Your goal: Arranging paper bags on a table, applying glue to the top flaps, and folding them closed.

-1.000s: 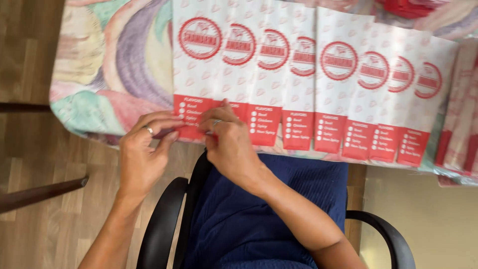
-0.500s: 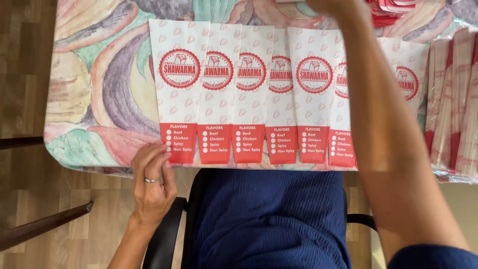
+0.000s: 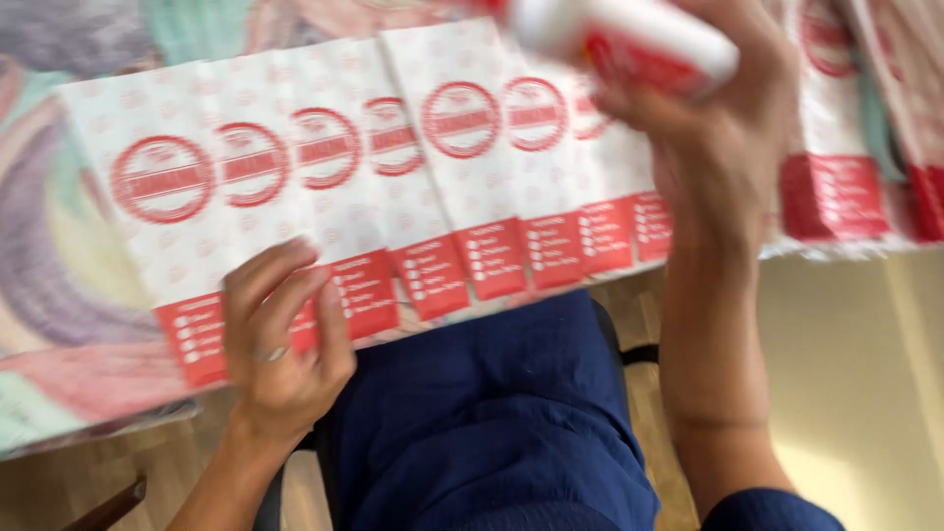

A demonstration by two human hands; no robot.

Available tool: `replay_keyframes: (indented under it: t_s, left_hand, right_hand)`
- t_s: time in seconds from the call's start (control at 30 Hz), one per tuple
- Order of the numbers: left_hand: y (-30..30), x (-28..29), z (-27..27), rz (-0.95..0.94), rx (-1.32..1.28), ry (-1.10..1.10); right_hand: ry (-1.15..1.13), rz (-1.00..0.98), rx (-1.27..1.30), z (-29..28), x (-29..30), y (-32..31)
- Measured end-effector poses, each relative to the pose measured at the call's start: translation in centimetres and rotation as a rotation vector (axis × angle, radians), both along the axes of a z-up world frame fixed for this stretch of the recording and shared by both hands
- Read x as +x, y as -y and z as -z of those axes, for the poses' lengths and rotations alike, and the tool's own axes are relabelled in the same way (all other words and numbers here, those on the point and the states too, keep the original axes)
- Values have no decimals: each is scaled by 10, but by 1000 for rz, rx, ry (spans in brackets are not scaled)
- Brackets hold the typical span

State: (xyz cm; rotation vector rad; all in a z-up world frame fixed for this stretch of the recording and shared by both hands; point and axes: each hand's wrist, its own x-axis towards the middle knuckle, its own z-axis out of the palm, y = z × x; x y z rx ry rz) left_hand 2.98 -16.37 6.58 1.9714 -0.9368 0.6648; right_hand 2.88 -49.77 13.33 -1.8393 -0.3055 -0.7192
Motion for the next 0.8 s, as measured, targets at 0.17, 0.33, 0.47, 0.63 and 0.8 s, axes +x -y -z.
replay_keyframes:
  t_s: [0.17,0.33,0.47,0.63,0.8]
  left_hand:
    - [140,-1,-14,361,-7,-128]
    - [249,-25,40,498,78,-144]
    - [296,-34,79,504,129,-105]
    - [302,-35,85,512,204,-175]
    - [299,-31,74,550,314,-367]
  right_hand:
    - [44,345,725,41,-197,49]
    - [29,601,821,88,-263,58]
    - [15,809,727,101,-257,62]
    - [-26,847,567,108,-240,60]
    - [37,926,366,151,-233,64]
